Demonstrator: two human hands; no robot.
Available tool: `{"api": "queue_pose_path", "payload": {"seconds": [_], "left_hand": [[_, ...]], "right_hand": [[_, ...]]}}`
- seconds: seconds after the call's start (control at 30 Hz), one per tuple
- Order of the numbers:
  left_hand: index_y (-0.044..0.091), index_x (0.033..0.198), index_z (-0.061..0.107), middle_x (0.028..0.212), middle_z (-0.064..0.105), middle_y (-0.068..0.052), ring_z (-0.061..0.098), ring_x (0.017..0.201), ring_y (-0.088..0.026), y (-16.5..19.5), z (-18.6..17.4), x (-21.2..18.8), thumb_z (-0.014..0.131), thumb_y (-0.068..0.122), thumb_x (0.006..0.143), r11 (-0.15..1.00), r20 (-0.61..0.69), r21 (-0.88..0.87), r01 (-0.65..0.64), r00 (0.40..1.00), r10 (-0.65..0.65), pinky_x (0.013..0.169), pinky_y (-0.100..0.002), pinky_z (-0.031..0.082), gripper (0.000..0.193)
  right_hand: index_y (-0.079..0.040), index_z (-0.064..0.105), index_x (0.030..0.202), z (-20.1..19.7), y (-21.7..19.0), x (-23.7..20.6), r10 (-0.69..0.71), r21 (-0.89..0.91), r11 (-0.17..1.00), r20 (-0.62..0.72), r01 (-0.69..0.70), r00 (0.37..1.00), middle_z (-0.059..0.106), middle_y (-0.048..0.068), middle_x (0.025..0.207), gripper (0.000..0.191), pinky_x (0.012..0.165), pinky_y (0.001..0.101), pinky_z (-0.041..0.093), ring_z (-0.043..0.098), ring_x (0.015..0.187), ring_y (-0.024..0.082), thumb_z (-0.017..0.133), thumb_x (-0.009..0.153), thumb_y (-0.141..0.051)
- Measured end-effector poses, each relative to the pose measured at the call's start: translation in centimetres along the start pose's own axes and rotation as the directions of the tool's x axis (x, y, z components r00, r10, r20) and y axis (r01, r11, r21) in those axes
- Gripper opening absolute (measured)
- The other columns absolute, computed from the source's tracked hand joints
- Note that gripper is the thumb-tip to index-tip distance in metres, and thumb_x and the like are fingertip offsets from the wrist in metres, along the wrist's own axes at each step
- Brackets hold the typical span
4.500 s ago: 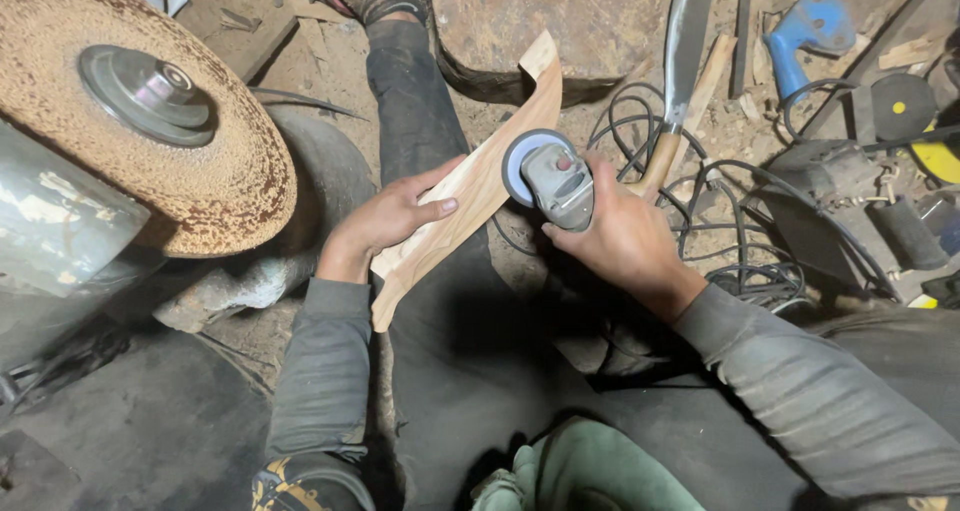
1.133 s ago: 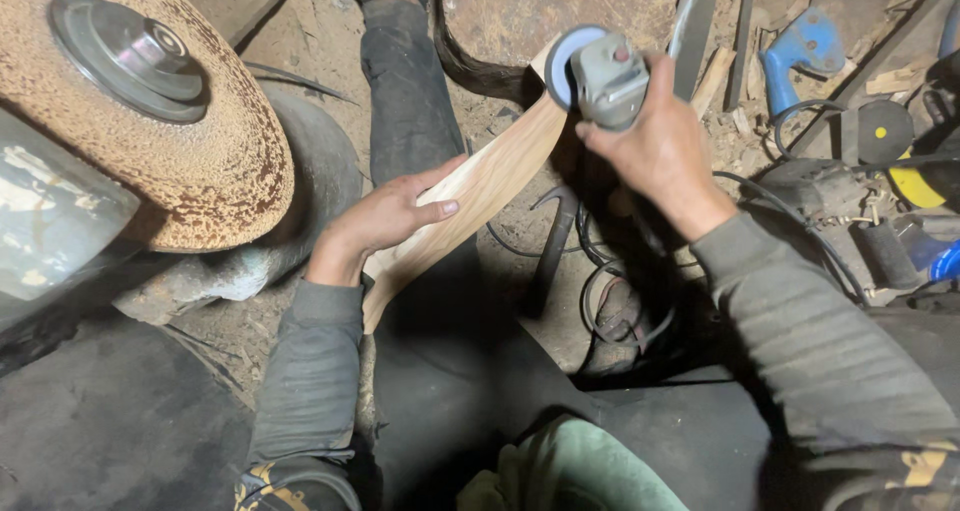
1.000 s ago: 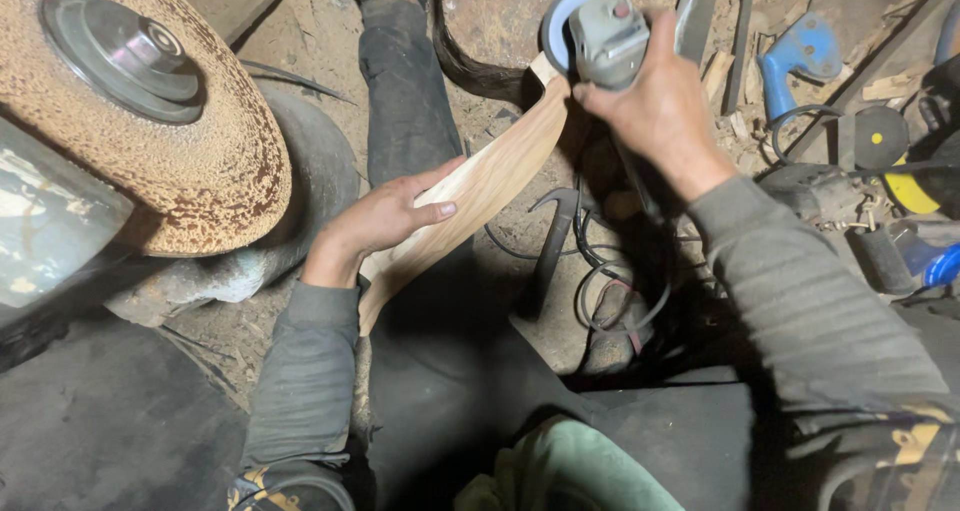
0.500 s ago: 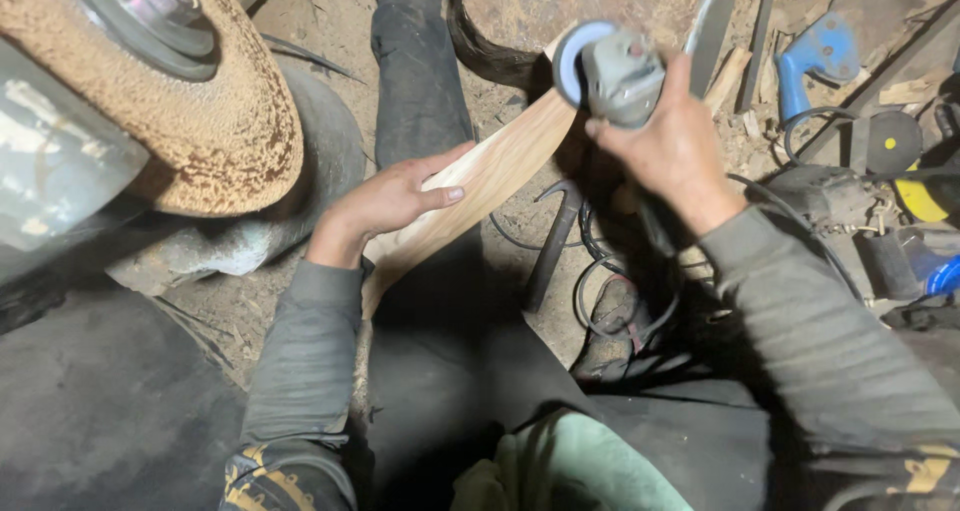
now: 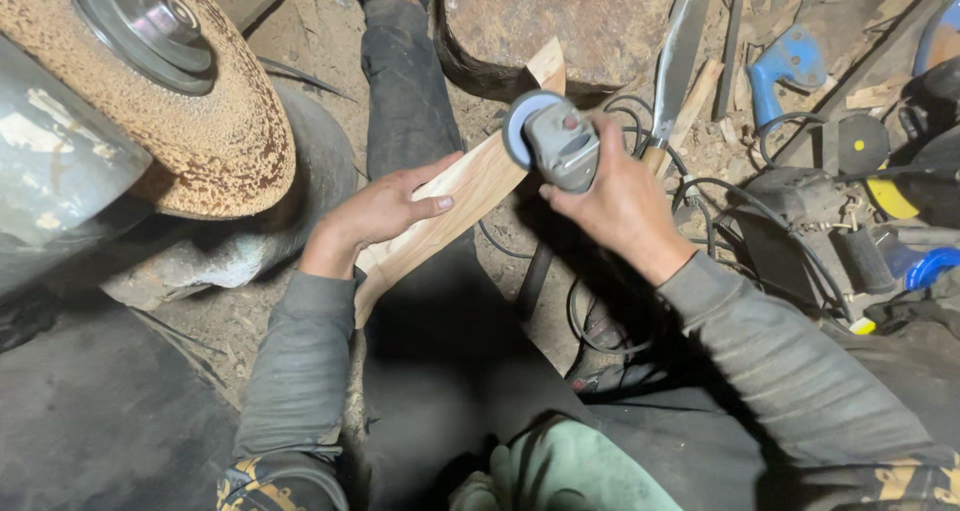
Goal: The person sits on the workshop floor holding a curved carved wooden piece on their lap and sands its surfaces with an angle grinder, repositioning the piece to work different edges. They then hold the piece against a stationary bench grinder to smooth it further.
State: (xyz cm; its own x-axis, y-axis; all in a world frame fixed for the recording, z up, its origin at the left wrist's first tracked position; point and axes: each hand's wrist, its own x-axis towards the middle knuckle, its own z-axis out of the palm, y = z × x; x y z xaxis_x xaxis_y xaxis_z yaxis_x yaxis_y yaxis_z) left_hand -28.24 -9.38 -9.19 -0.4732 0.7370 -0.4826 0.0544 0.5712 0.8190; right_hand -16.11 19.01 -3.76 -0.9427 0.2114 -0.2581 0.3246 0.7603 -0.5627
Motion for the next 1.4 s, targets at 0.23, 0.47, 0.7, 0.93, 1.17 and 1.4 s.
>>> {"api": "queue_pose_path", "payload": {"seconds": [0.23, 0.47, 0.7, 0.93, 1.17, 1.4], "left_hand": [[0.025, 0.159, 0.038, 0.144, 0.061, -0.015, 0.059, 0.132, -0.027, -0.3, -0.6, 0.6, 0.064, 0.039, 0.094, 0.994, 0.031, 0.040, 0.099, 0.994, -0.101, 0.110, -0.032, 0.041, 0.071], [0.022, 0.157, 0.039, 0.147, 0.061, -0.013, 0.057, 0.135, -0.025, -0.6, -0.7, 1.0, 0.065, 0.040, 0.093, 0.994, 0.058, -0.098, 0.042, 0.998, -0.037, 0.111, -0.032, 0.040, 0.072], [0.022, 0.157, 0.041, 0.147, 0.061, -0.011, 0.056, 0.133, -0.021, -0.6, 0.1, 0.2, 0.066, 0.039, 0.094, 0.995, 0.025, -0.079, 0.068, 0.998, -0.066, 0.110, -0.030, 0.039, 0.070], [0.021, 0.156, 0.043, 0.142, 0.065, -0.011, 0.060, 0.129, -0.020, -0.1, 0.4, -0.1, 0.067, 0.038, 0.093, 0.991, 0.022, -0.122, 0.056, 0.998, -0.053, 0.108, -0.029, 0.041, 0.069], [0.021, 0.157, 0.041, 0.141, 0.065, -0.011, 0.060, 0.128, -0.020, -0.5, -0.3, 0.6, 0.066, 0.039, 0.093, 0.994, 0.046, -0.104, 0.042, 0.998, -0.037, 0.107, -0.030, 0.042, 0.071], [0.018, 0.157, 0.042, 0.143, 0.064, -0.012, 0.059, 0.129, -0.021, -0.7, -0.5, 1.0, 0.066, 0.035, 0.093, 0.984, 0.056, -0.167, 0.057, 0.997, -0.048, 0.108, -0.029, 0.041, 0.070]], "right_hand": [[-0.001, 0.030, 0.147, -1.5, 5.1, 8.7, -0.088, 0.018, 0.996, -0.137, 0.091, 0.987, 0.069, 0.034, 0.113, 0.095, 0.088, 0.0453, 0.060, 0.073, 0.099, 0.045, 0.091, 0.086, -0.040], [-0.001, 0.031, 0.148, -1.3, 6.6, 9.1, -0.174, 0.076, 0.979, -0.184, 0.190, 0.967, 0.068, 0.034, 0.122, 0.093, 0.099, 0.0435, 0.058, 0.072, 0.110, 0.044, 0.094, 0.090, -0.037], [-0.005, 0.036, 0.143, -0.4, 2.3, -0.1, -0.022, 0.007, 1.000, -0.043, 0.022, 0.999, 0.071, 0.031, 0.103, 0.089, 0.079, 0.0481, 0.060, 0.073, 0.090, 0.045, 0.088, 0.078, -0.037], [-0.005, 0.037, 0.142, 0.7, -0.6, -4.8, -0.044, -0.040, 0.998, 0.045, 0.046, 0.998, 0.072, 0.028, 0.101, 0.093, 0.072, 0.0527, 0.057, 0.071, 0.088, 0.046, 0.087, 0.071, -0.039], [-0.004, 0.031, 0.147, -0.9, 3.5, 2.0, 0.052, -0.002, 0.999, -0.019, -0.052, 0.998, 0.070, 0.032, 0.106, 0.095, 0.080, 0.0479, 0.059, 0.072, 0.092, 0.046, 0.085, 0.080, -0.044], [0.000, 0.033, 0.144, -2.0, 6.7, 11.5, -0.103, 0.015, 0.994, -0.218, 0.109, 0.971, 0.069, 0.033, 0.116, 0.094, 0.094, 0.0470, 0.057, 0.070, 0.107, 0.047, 0.094, 0.086, -0.041]]}}
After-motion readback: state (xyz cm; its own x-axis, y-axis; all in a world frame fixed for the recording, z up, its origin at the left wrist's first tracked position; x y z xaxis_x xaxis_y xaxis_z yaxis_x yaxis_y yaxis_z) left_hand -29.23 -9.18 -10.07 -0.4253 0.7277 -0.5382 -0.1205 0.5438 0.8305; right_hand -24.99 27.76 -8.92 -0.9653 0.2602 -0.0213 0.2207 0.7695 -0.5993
